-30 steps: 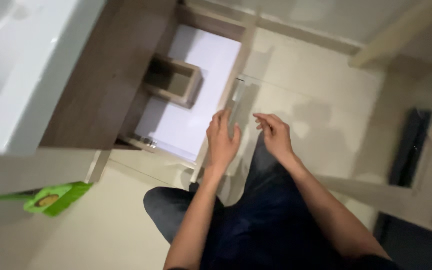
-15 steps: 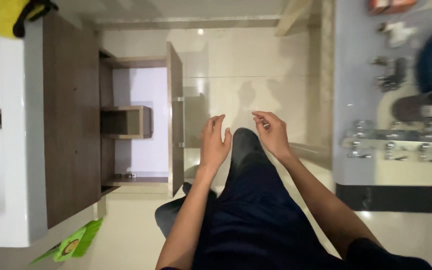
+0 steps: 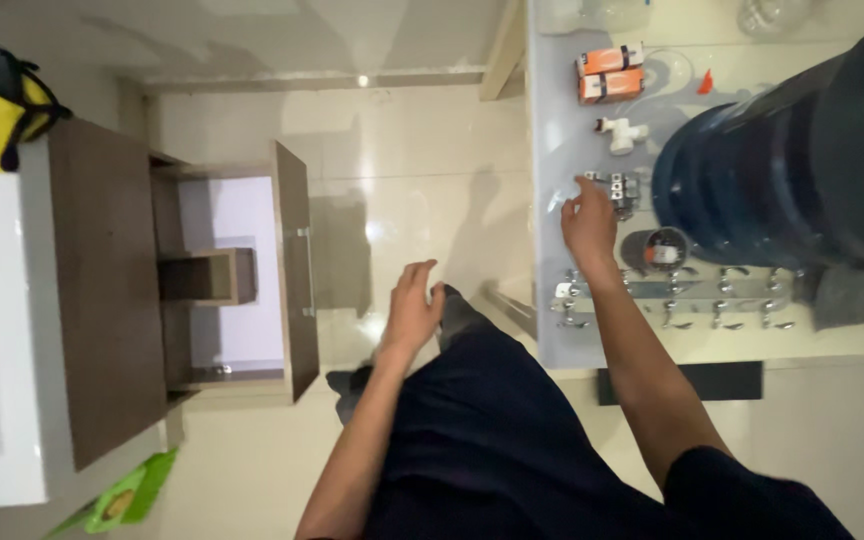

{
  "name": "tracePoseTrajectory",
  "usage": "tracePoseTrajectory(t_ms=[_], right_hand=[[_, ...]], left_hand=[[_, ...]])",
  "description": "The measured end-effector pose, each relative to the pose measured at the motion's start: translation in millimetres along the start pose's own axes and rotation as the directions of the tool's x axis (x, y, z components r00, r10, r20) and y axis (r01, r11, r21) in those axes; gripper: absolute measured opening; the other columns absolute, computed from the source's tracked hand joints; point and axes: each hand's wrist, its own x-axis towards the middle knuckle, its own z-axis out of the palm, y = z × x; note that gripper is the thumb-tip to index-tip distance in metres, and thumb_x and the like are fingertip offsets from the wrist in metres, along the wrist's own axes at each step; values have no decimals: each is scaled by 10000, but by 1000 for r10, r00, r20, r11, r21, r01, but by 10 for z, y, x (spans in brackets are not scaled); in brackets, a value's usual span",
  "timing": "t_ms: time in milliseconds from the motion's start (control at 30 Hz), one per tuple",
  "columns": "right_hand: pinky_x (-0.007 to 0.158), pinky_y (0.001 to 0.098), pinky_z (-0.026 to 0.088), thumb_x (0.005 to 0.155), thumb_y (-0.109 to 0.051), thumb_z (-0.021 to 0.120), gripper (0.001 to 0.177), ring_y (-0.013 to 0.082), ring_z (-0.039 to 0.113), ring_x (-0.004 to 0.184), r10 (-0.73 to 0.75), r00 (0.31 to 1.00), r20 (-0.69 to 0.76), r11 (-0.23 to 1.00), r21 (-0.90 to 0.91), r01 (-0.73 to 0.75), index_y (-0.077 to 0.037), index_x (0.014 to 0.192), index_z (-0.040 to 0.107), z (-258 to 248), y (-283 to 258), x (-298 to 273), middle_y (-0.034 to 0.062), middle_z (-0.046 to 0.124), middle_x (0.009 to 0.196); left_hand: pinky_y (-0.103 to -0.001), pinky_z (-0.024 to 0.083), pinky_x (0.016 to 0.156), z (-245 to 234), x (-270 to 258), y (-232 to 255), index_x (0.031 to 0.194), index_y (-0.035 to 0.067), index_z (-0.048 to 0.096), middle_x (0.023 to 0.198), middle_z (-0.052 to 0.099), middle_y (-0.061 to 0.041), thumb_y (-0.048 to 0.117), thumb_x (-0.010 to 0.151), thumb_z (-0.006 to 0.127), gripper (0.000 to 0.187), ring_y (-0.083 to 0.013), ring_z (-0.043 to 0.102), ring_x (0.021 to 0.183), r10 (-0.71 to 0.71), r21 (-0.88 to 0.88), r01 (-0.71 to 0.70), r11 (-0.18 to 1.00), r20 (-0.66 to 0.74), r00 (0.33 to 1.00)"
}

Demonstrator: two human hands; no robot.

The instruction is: The person cleans the interior of a bathroom vanity cabinet with a spray bottle and cloth. They then install metal drawer slides and place a metal hook rack and a plastic pipe fitting inside the cabinet.

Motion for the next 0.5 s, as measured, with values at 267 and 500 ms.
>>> tracePoseTrajectory(t_ms=[267,500], right_hand=[[921,534,517,907,-181,655,323,490,666,1014,201,976,87,974,-123,-190,16,1156,719,280,818,507,309,710,1059],[894,507,560,902,-250,702,243,471,703,916,203,974,102,963,-198,-181,-25,951,780,250,785,683,284,726,941]], left_hand=[[-448,530,955,-18,-115,-87,1284,16,629,1239,646,-218,128,950,652,353,-427,639,1136,-155,-54,150,987,-106,982],[-416,564,877,-193,-409,-416,1289,25,616,1228,655,-202,127,923,641,381,-345,703,1017,-372,-138,352,926,-164,914]])
